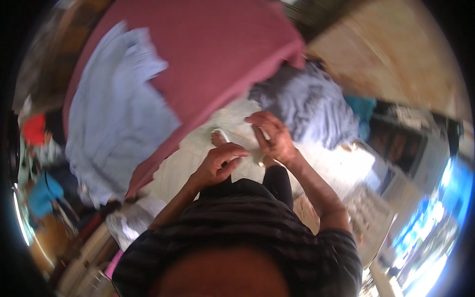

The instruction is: The person irons a blue shirt on a padded surface, moving the iron across the fabric and adjusting the shirt several times, then lifts the shirt and sits down.

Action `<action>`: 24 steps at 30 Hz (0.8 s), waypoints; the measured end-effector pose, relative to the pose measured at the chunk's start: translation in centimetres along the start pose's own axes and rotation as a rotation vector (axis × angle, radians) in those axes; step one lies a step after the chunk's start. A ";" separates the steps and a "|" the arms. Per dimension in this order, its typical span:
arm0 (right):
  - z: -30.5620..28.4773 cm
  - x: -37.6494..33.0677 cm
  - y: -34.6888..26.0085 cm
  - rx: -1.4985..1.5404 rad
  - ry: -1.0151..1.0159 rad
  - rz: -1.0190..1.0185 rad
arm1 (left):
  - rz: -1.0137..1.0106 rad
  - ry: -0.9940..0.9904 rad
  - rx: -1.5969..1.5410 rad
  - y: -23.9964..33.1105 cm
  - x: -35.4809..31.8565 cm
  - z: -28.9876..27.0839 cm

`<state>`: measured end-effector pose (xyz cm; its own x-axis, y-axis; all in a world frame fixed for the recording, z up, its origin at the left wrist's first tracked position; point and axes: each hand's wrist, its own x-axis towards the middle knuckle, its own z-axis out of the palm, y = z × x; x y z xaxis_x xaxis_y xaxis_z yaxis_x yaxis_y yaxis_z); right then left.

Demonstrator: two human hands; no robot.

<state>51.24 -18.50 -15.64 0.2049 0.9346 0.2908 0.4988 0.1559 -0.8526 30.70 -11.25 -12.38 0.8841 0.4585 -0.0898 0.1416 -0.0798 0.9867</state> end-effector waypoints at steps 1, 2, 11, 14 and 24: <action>0.4 2.0 -1.7 -0.007 0.007 -0.062 | 0.060 0.023 -0.004 1.4 -0.7 -1.7; 1.1 4.1 -3.4 -0.012 0.019 -0.123 | 0.122 0.041 -0.004 2.5 -1.2 -3.5; 12.4 22.4 -12.6 -0.054 -0.051 -0.383 | 0.214 0.646 0.331 6.5 -11.4 -19.0; 13.1 24.2 -11.6 -0.093 -0.036 -0.335 | 0.135 0.825 0.486 5.3 -14.7 -20.7; 12.3 15.5 -13.5 -0.166 -0.602 -0.353 | -0.122 0.964 0.773 2.1 -21.0 -18.3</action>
<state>37.34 -2.18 -4.99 -0.4685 0.8592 0.2057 0.5812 0.4751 -0.6607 4.28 -4.86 -5.99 0.2049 0.9368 0.2835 0.7146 -0.3411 0.6107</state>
